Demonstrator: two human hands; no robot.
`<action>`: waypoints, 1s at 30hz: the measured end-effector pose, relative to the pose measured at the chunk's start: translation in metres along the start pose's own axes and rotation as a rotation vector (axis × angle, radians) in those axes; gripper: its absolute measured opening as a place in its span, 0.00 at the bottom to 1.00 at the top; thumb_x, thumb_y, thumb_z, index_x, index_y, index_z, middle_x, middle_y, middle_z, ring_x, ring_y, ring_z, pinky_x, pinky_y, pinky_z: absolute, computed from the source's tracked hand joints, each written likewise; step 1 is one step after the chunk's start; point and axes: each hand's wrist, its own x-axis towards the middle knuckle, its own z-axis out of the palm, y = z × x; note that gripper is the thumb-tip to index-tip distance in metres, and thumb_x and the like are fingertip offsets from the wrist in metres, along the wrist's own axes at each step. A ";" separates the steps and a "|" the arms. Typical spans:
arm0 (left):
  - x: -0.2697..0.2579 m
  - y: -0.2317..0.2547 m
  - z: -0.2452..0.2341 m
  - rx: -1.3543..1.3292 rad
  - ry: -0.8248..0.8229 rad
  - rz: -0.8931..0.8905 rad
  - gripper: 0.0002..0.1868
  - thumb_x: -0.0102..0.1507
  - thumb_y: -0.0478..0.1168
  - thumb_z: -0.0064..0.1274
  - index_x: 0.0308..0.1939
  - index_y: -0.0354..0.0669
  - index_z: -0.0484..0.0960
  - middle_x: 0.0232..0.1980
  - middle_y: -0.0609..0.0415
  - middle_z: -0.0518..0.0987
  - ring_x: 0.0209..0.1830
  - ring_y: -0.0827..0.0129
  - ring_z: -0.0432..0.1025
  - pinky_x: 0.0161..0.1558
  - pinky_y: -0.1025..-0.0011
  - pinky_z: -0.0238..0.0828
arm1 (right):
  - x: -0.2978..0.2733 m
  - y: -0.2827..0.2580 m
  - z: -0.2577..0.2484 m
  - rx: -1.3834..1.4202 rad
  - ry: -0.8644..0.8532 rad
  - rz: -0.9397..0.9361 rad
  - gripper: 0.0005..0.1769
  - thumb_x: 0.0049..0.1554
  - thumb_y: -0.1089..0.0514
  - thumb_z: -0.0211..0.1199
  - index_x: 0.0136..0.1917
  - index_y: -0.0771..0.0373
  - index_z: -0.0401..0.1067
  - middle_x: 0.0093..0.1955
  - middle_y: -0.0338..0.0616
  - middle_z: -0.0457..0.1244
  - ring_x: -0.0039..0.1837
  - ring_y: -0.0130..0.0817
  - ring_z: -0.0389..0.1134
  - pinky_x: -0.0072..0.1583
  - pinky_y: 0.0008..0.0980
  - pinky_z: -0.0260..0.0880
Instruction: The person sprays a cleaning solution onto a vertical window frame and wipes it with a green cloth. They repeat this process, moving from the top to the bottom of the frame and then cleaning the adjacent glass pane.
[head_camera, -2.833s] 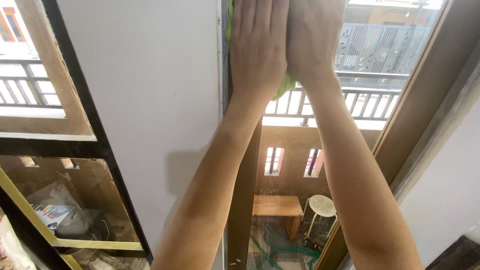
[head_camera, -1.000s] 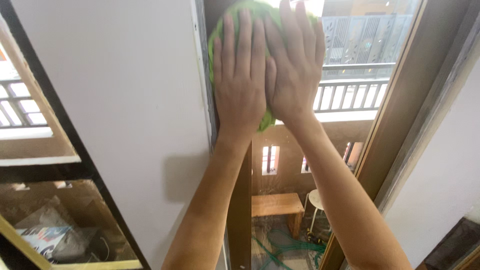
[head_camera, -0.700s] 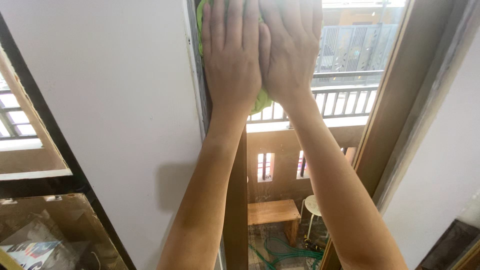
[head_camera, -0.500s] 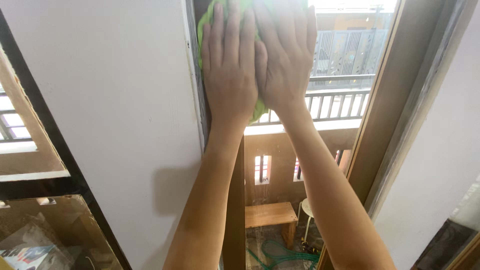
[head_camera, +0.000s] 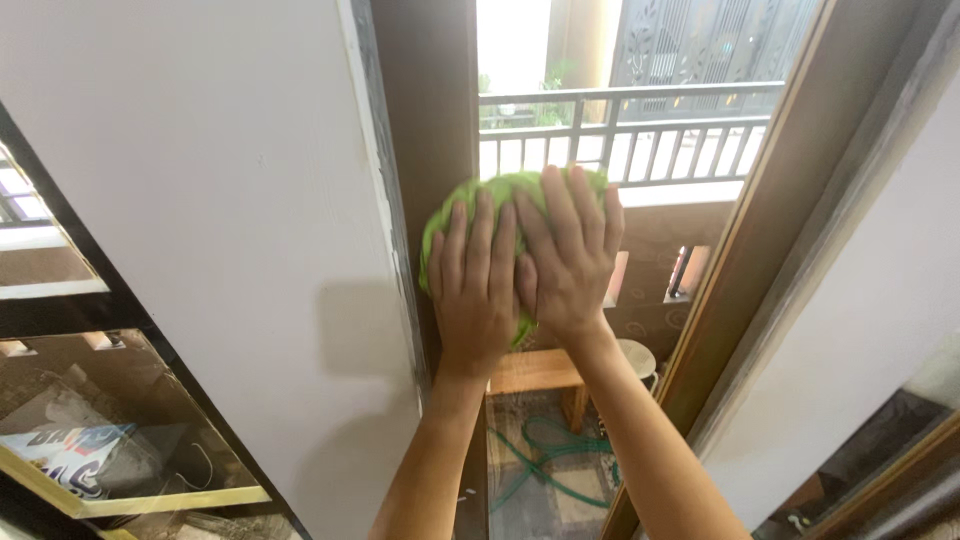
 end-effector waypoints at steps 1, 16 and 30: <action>-0.013 0.001 0.004 0.014 0.002 0.013 0.26 0.76 0.48 0.35 0.75 0.43 0.68 0.78 0.48 0.66 0.81 0.52 0.56 0.80 0.49 0.45 | -0.016 0.000 0.001 0.004 0.003 -0.007 0.34 0.72 0.43 0.31 0.72 0.61 0.71 0.79 0.52 0.55 0.83 0.50 0.50 0.83 0.57 0.39; -0.088 0.035 0.032 -0.077 -0.224 -0.022 0.30 0.74 0.44 0.33 0.80 0.38 0.55 0.83 0.42 0.54 0.85 0.50 0.43 0.81 0.46 0.32 | -0.091 0.026 -0.009 -0.026 -0.088 -0.063 0.22 0.69 0.58 0.51 0.75 0.56 0.66 0.83 0.47 0.51 0.85 0.45 0.45 0.84 0.55 0.34; 0.159 0.050 0.037 -0.039 0.026 0.122 0.29 0.74 0.38 0.29 0.79 0.33 0.58 0.83 0.43 0.57 0.86 0.51 0.46 0.84 0.46 0.34 | 0.147 0.106 -0.030 -0.035 0.017 -0.133 0.24 0.71 0.57 0.58 0.78 0.59 0.65 0.83 0.58 0.51 0.85 0.55 0.45 0.84 0.59 0.34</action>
